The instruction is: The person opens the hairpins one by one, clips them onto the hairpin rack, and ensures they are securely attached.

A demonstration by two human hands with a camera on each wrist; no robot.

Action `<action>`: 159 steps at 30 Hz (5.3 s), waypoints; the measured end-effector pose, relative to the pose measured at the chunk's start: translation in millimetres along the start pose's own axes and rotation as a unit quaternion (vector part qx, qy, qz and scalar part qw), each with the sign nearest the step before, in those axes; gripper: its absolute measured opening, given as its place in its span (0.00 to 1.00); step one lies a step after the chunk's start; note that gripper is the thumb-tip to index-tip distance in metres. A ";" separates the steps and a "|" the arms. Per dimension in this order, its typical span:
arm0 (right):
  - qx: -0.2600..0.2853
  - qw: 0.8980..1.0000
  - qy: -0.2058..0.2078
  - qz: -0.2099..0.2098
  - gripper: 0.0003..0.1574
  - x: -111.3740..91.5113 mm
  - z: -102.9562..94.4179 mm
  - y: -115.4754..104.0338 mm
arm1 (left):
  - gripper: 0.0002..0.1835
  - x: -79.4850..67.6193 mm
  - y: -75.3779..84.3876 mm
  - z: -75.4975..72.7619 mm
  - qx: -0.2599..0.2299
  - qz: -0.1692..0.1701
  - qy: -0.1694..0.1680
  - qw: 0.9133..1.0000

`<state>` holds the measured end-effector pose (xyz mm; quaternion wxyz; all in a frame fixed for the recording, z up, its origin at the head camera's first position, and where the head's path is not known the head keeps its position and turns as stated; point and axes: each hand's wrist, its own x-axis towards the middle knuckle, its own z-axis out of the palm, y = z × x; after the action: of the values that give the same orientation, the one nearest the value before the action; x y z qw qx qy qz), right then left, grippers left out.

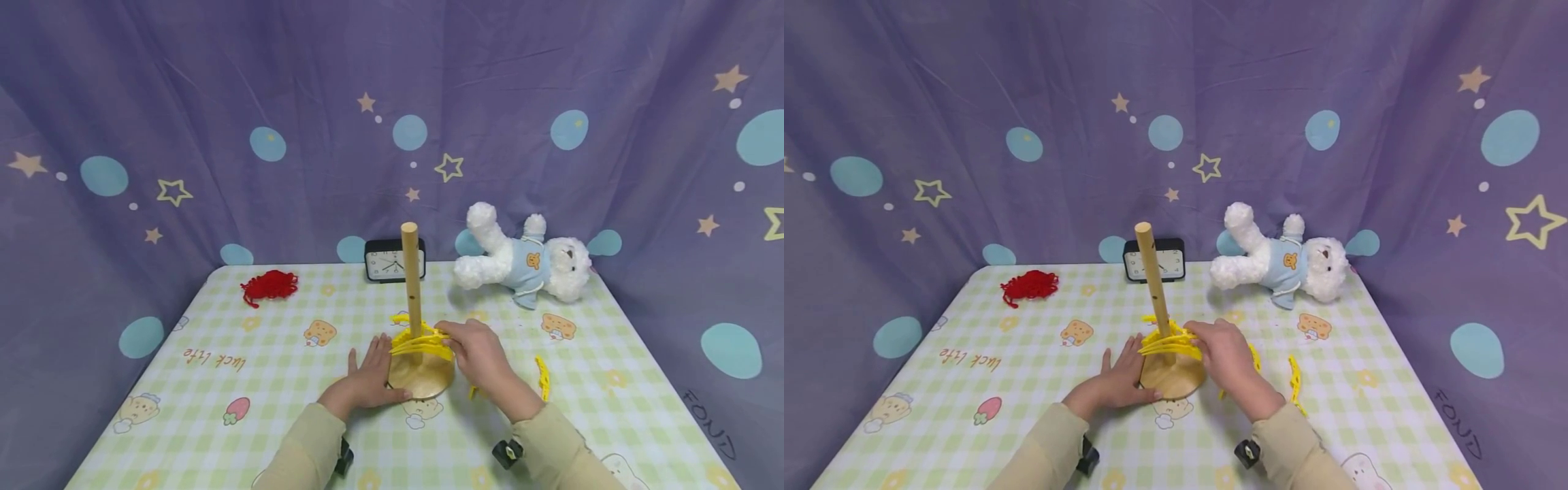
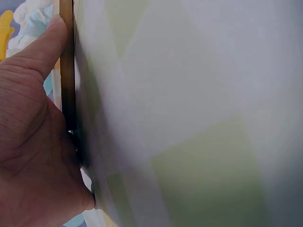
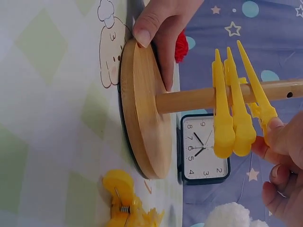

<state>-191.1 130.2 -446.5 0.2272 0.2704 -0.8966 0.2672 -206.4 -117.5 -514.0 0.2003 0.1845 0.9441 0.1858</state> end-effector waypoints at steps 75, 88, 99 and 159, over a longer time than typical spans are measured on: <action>-0.039 0.919 -0.195 0.340 0.37 -120.9 -77.5 70.9 | 0.61 -11.3 14.3 -16.2 0.013 0.000 -0.010 1.000; -0.017 0.906 -0.225 0.358 0.41 -124.8 -74.2 69.8 | 0.60 -12.0 14.7 -14.5 0.007 -0.001 -0.010 1.000; -0.024 0.905 -0.242 0.350 0.44 -124.7 -71.1 69.4 | 0.60 -12.8 14.9 -13.8 0.011 -0.001 -0.008 1.000; 0.063 0.947 -0.062 0.309 0.22 -101.5 -67.0 54.3 | 0.61 -12.6 14.7 -11.1 0.007 -0.003 -0.009 1.000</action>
<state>-130.2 246.0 -471.4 0.0594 0.0098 -0.9298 0.3631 -196.5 -113.2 -494.4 0.2079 0.1842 0.9442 0.1772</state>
